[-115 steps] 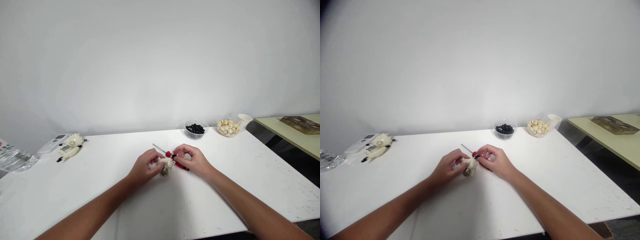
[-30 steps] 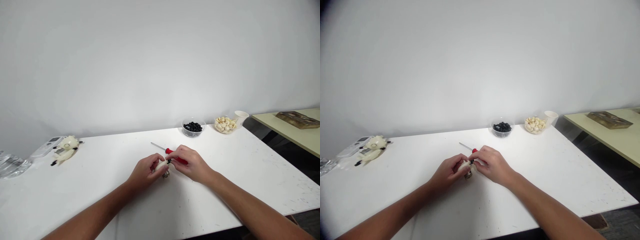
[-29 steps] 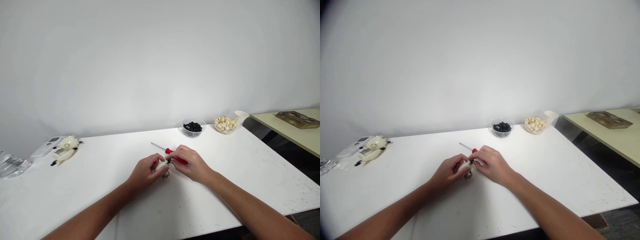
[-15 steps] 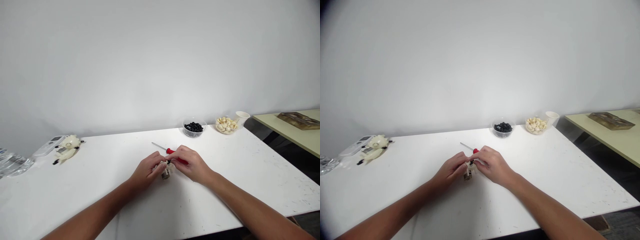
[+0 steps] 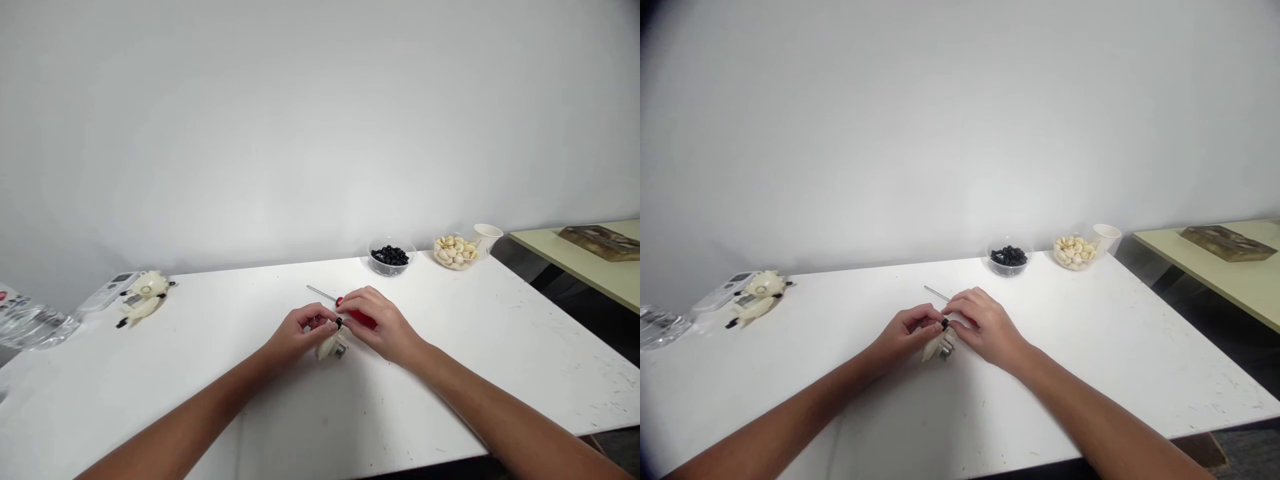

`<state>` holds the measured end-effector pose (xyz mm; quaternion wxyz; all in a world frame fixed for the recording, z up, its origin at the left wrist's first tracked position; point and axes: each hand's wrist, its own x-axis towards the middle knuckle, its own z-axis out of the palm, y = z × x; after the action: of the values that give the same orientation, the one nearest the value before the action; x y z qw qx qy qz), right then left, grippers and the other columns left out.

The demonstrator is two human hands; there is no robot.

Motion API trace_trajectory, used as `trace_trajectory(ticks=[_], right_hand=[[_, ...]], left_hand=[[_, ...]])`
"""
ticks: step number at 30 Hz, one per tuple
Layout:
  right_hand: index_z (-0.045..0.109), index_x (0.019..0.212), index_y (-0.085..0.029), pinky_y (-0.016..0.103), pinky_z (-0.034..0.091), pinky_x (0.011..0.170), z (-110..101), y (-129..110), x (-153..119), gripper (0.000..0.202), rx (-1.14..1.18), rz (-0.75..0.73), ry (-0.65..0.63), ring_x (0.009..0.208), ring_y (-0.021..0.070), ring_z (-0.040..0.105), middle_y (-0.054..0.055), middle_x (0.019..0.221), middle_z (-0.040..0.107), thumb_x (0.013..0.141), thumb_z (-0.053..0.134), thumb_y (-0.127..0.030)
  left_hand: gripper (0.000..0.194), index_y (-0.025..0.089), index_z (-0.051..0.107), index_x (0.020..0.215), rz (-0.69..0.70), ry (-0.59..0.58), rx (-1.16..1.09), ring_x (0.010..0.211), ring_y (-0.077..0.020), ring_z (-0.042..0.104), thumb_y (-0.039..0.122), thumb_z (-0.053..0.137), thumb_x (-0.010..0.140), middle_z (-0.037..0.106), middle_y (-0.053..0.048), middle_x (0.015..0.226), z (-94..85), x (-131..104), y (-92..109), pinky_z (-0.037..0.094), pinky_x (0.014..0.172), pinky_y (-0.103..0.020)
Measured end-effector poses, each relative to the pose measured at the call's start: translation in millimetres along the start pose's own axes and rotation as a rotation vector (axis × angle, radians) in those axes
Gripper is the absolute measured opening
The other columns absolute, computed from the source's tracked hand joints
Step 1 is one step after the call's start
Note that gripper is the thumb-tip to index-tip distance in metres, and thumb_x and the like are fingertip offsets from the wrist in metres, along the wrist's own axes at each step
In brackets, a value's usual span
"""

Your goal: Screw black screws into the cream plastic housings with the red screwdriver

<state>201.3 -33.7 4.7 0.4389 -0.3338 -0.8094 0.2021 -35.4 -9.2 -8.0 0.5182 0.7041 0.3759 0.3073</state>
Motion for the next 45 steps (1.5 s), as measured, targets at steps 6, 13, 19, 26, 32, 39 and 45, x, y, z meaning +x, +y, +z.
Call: trace_trajectory(ticks=[6, 13, 19, 26, 32, 39, 45], right_hand=[[0.069, 0.111, -0.028, 0.039, 0.052, 0.086, -0.1, 1.1, -0.1, 0.020, -0.048, 0.085, 0.017, 0.100, 0.0234, 0.062, 0.004, 0.104, 0.071, 0.094, 0.071, -0.019], [0.063, 0.113, -0.027, 0.039, 0.050, 0.083, -14.7, 11.5, -2.3, 0.032, -0.206, 0.371, -0.025, 0.101, 0.0255, 0.061, 0.006, 0.111, 0.067, 0.088, 0.076, -0.044], [0.063, 0.109, -0.024, 0.033, 0.045, 0.066, -16.0, 25.0, -10.3, 0.041, -0.221, 0.563, -0.132, 0.080, 0.0219, 0.061, 0.004, 0.095, 0.067, 0.078, 0.081, -0.046], [0.068, 0.112, -0.019, 0.028, 0.044, 0.046, -27.7, 29.5, 1.7, 0.047, 0.393, 0.765, 0.069, 0.058, 0.0171, 0.060, 0.003, 0.075, 0.067, 0.089, 0.069, -0.060], [0.070, 0.124, -0.021, 0.028, 0.053, 0.049, -51.5, 30.5, 8.0, 0.053, 0.480, 0.659, 0.200, 0.080, 0.0218, 0.067, 0.008, 0.097, 0.071, 0.079, 0.083, -0.047], [0.073, 0.113, -0.021, 0.028, 0.046, 0.046, -55.7, 37.0, 6.3, 0.040, 0.334, 0.674, 0.143, 0.058, 0.0145, 0.053, 0.000, 0.075, 0.060, 0.078, 0.079, -0.041], [0.073, 0.110, -0.020, 0.026, 0.034, 0.047, -57.2, 34.5, 6.7, 0.036, 0.275, 0.688, 0.159, 0.052, 0.0104, 0.042, -0.002, 0.070, 0.055, 0.078, 0.077, -0.036]], left_hand=[[0.028, 0.019, 0.072, 0.096, -0.072, -0.014, -0.164, 0.067, -0.0137, 0.050, 0.045, 0.077, 0.089, 0.059, 0.001, 0.074, 0.6, 0.5, -4.2, 0.036, 0.063, -0.027], [0.030, 0.018, 0.074, 0.095, -0.128, 0.208, -0.197, 0.076, -0.0178, 0.059, 0.047, 0.078, 0.087, 0.069, -0.003, 0.084, -4.9, 1.5, -3.5, 0.045, 0.071, -0.030], [0.032, 0.019, 0.075, 0.100, -0.120, 0.505, -0.196, 0.086, -0.0209, 0.062, 0.048, 0.077, 0.086, 0.071, -0.006, 0.096, -17.9, 11.2, -6.2, 0.048, 0.080, -0.032], [0.035, 0.016, 0.075, 0.101, -0.074, 0.592, -0.258, 0.079, -0.0176, 0.058, 0.047, 0.077, 0.086, 0.066, -0.005, 0.090, -27.3, 17.2, -19.0, 0.047, 0.076, -0.032], [0.037, 0.015, 0.073, 0.103, -0.081, 0.569, -0.298, 0.079, -0.0169, 0.057, 0.048, 0.077, 0.087, 0.064, -0.005, 0.089, -27.3, 17.7, -20.8, 0.046, 0.076, -0.031], [0.030, 0.018, 0.073, 0.098, -0.086, 0.531, -0.284, 0.078, -0.0168, 0.057, 0.046, 0.075, 0.089, 0.064, -0.003, 0.086, -26.8, 14.9, -14.9, 0.045, 0.075, -0.030], [0.028, 0.018, 0.073, 0.094, -0.078, 0.531, -0.277, 0.075, -0.0159, 0.057, 0.046, 0.073, 0.090, 0.064, -0.001, 0.083, -26.8, 14.4, -15.0, 0.044, 0.073, -0.028]])
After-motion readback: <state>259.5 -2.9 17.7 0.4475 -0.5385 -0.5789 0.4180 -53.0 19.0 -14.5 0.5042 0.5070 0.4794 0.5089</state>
